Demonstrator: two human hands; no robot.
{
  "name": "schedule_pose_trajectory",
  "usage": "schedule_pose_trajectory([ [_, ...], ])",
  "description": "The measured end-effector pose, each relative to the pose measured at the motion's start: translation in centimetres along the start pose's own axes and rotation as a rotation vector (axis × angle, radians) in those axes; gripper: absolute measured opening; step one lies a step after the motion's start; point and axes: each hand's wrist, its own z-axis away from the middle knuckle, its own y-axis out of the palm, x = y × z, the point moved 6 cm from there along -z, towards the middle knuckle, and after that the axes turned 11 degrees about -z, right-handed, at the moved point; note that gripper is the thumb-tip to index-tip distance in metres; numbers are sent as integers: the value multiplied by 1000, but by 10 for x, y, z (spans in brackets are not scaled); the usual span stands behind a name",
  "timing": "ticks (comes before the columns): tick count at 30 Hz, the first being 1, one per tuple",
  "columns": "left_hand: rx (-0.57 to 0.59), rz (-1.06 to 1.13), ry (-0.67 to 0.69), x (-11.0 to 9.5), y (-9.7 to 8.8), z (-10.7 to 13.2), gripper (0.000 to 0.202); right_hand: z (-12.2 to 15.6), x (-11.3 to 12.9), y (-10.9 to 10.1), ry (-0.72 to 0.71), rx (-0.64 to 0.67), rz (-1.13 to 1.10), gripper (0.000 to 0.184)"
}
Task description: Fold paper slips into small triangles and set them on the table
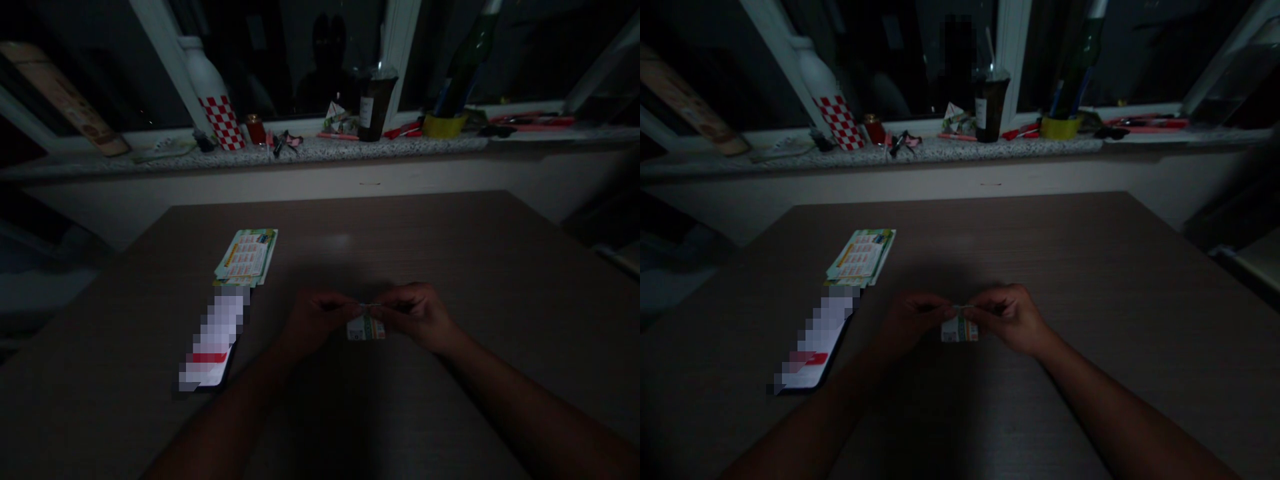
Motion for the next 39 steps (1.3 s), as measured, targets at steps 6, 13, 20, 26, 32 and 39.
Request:
schedule_pose_trajectory([
  [6, 31, 101, -34, -2, 3, 1, 15, -1, -2, 2, 18, 16, -73, 15],
  [13, 53, 136, -52, 0, 6, 0, 17, 1, -4, 7, 29, 56, -111, 11],
  [20, 75, 339, -134, 11, 15, -1, 23, 1, 1, 9, -9, 51, -133, 11],
  [26, 35, 146, -78, -1, -1, -1, 14, 1, 8, 3, -62, 44, -8, 13],
  [32, 23, 124, 12, -2, -4, 1, 7, 0, 19, 5, -178, 74, 124, 12],
  [39, 53, 93, 0, -3, -2, -1, 13, 0, 19, 0, -210, 54, 193, 10],
])
